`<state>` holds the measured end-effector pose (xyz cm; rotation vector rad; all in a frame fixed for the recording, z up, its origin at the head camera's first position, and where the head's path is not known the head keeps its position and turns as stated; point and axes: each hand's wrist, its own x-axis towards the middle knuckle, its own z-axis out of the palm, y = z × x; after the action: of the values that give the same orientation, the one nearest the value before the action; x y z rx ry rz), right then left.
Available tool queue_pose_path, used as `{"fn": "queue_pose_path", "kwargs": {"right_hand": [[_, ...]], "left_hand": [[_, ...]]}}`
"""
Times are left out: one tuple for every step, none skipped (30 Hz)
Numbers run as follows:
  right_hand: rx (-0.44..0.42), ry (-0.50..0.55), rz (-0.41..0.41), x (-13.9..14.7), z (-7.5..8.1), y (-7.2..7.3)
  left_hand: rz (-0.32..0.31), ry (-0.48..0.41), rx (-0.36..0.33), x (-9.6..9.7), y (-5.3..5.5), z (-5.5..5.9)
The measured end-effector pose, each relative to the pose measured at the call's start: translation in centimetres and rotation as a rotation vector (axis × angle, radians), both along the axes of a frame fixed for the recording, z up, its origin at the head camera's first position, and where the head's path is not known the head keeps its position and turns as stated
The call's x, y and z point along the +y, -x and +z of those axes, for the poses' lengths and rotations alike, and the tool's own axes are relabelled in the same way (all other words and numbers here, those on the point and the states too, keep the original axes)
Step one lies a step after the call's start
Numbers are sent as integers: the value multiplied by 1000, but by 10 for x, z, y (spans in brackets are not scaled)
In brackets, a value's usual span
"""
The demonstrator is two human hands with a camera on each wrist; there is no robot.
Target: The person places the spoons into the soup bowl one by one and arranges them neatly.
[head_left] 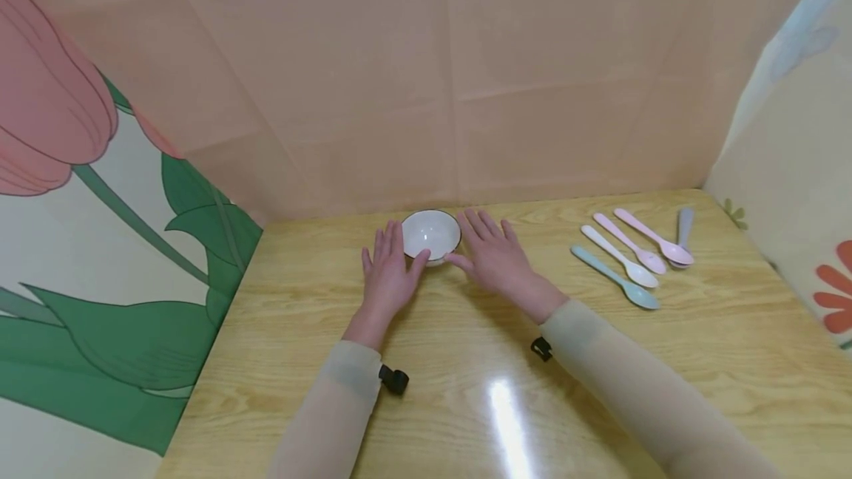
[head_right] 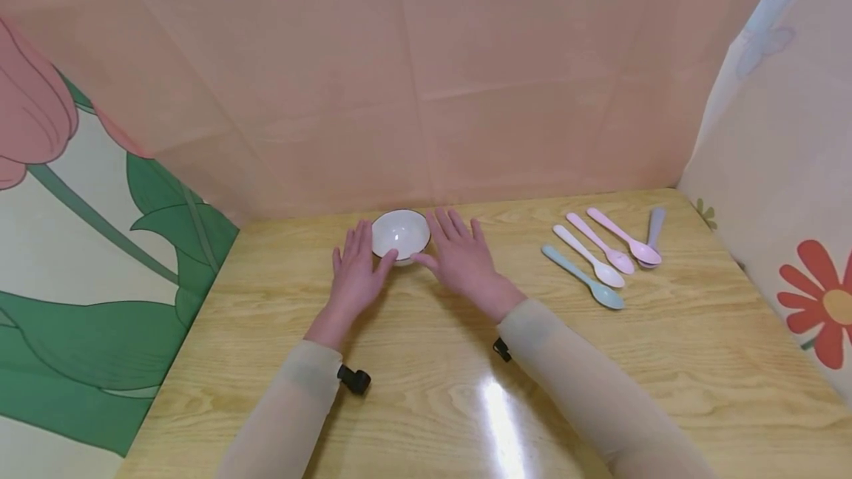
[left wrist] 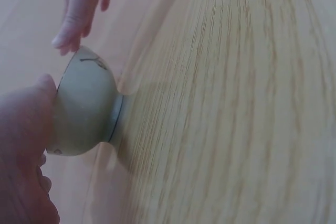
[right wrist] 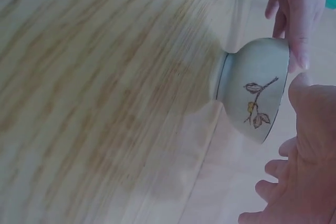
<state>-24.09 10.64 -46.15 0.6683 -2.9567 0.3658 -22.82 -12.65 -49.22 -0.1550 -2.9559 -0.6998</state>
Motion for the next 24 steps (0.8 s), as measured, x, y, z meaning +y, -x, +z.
{"fn": "queue_pose_path", "kwargs": {"right_hand": [[-10, -3, 3, -1, -1, 0], [-21, -4, 6, -1, -1, 1], [-34, -1, 9, -1, -2, 1], [-45, 1, 13, -2, -2, 2], [-53, 4, 17, -2, -3, 2], [-61, 5, 21, -3, -4, 3], [-68, 3, 24, -3, -6, 3], [-70, 7, 27, -4, -7, 3], [-75, 6, 28, -4, -8, 4], [-76, 6, 31, -4, -9, 4], [-78, 11, 33, -4, -10, 3], [-81, 14, 35, -5, -10, 3], [-85, 20, 37, -5, -10, 2], [-88, 26, 39, -5, -9, 1], [-94, 26, 40, -5, -9, 1], [-95, 32, 43, -5, -9, 0], [-99, 33, 44, -5, -8, -1], [-102, 30, 45, -5, -8, -1], [-103, 28, 46, -5, -7, -1], [-102, 27, 47, -5, -7, -2], [-102, 27, 50, -5, -7, -2], [-98, 30, 56, -4, -8, -1], [-99, 28, 58, -3, -8, 0], [-96, 30, 63, -3, -8, -1]], "left_hand": [[0, 1, 0, 0, 0, -1], [1, 3, -1, -1, 1, -1], [1, 5, -3, -1, 1, -2], [2, 7, -3, -1, 1, -2], [2, 9, -5, -1, 2, -2], [2, 9, -7, -1, 2, -2], [2, 9, -8, -1, 2, -1], [1, 6, -10, -1, 2, -1], [1, 4, -11, -1, 2, -1], [1, 3, -12, -1, 1, 0], [1, 2, -14, -1, 2, 0], [1, 0, -16, -1, 1, 0], [2, 3, -18, -1, 1, 0], [3, 4, -20, -1, 1, 0], [4, 5, -22, -1, 1, 0], [5, 7, -25, -1, 1, 0], [7, 7, -27, -1, 1, 1], [8, 7, -28, -1, 0, 1], [9, 8, -26, -1, 0, 1], [8, 7, -24, -1, 0, 1], [8, 6, -23, -1, -1, 1], [7, 7, -20, 0, 0, 0], [4, 5, -16, 0, 0, 0], [3, 3, -11, 0, -1, -1]]}}
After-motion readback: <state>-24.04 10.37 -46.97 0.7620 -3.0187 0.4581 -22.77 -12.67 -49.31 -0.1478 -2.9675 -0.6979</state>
